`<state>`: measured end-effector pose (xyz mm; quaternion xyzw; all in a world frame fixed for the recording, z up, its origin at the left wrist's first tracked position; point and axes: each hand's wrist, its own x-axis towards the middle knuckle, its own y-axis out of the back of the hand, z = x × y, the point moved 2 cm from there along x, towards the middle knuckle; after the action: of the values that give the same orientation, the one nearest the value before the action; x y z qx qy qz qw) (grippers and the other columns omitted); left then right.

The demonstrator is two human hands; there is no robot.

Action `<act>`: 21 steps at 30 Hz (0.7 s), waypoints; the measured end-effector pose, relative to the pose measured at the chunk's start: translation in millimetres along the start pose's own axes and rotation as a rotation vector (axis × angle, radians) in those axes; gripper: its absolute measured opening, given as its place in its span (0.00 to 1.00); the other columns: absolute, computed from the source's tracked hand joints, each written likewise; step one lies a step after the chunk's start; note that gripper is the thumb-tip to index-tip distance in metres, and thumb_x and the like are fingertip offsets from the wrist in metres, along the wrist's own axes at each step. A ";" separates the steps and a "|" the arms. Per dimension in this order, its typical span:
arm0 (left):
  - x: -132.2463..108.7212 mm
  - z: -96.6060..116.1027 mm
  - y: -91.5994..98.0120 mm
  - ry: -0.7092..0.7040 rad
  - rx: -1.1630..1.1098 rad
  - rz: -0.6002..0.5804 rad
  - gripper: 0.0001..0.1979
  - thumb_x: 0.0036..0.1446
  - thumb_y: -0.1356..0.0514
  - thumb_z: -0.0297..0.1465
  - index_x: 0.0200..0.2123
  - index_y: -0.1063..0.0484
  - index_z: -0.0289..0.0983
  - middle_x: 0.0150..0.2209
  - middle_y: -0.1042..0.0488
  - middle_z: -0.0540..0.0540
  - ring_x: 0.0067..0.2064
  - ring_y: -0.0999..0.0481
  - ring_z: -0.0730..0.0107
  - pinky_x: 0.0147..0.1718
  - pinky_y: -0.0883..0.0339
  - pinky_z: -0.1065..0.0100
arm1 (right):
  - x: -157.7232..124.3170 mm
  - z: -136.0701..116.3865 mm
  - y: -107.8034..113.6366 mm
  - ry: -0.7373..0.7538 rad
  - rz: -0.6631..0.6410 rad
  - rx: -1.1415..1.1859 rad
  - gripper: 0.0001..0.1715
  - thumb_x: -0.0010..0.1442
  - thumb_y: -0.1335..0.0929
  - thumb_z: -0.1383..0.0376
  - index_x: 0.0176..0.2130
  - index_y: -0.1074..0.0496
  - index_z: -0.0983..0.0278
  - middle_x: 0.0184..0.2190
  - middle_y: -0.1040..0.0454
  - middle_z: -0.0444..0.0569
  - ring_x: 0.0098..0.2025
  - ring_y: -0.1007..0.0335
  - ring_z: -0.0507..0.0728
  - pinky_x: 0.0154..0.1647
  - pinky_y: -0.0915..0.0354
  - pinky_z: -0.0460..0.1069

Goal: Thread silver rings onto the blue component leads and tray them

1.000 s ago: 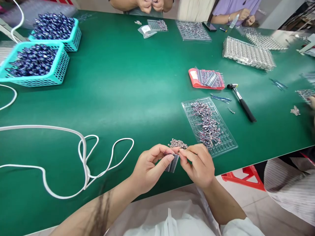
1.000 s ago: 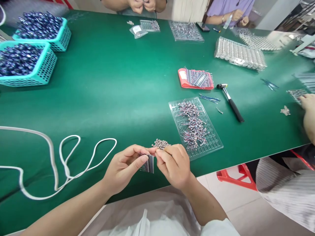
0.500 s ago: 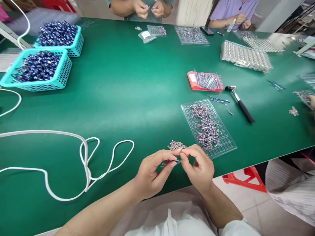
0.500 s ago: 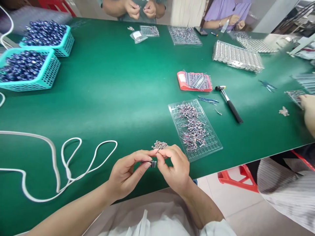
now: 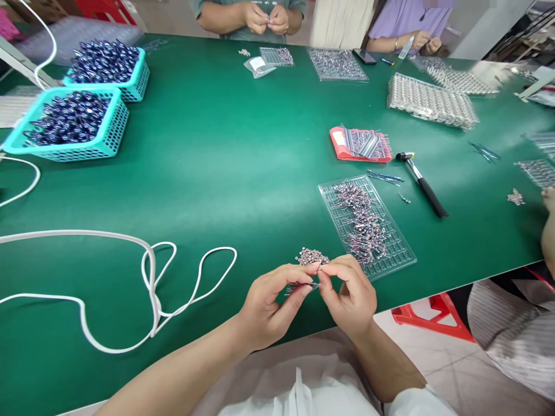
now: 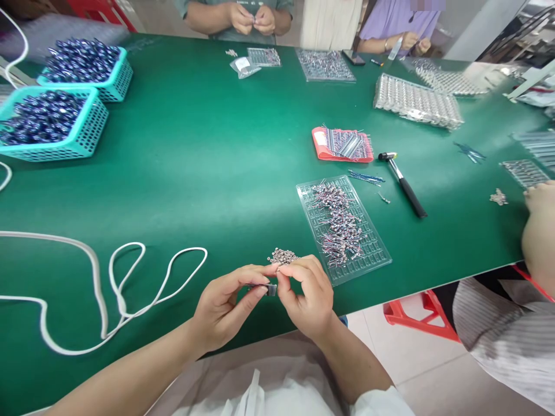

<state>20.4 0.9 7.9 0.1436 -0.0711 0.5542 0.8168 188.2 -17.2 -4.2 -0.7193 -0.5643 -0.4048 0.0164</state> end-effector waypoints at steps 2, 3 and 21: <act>0.1 -0.5 -0.2 -0.002 -0.001 0.004 0.08 0.61 0.41 0.20 0.40 0.26 0.37 0.46 0.17 0.36 0.45 0.16 0.62 0.42 0.21 0.65 | -0.7 1.2 0.2 0.000 -0.002 0.008 0.15 0.61 0.31 0.76 0.44 0.28 0.58 0.32 0.23 0.46 0.33 0.26 0.54 0.34 0.28 0.51; 0.1 -0.9 -0.3 -0.011 -0.002 0.008 0.09 0.61 0.41 0.19 0.40 0.26 0.37 0.46 0.17 0.36 0.45 0.16 0.62 0.42 0.21 0.65 | -0.5 1.4 0.6 0.009 -0.004 0.005 0.16 0.60 0.31 0.76 0.45 0.28 0.58 0.32 0.23 0.46 0.34 0.26 0.54 0.35 0.28 0.51; 0.3 -2.0 0.4 0.033 -0.102 0.029 0.05 0.63 0.41 0.22 0.39 0.26 0.34 0.41 0.17 0.36 0.40 0.16 0.61 0.36 0.21 0.66 | 1.1 1.5 4.4 0.146 -0.054 -0.120 0.21 0.60 0.30 0.77 0.49 0.27 0.58 0.34 0.20 0.48 0.34 0.25 0.55 0.34 0.28 0.52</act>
<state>20.1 1.9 6.1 0.0918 -0.0878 0.5638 0.8161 192.7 -17.2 -2.7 -0.6720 -0.5555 -0.4897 0.0033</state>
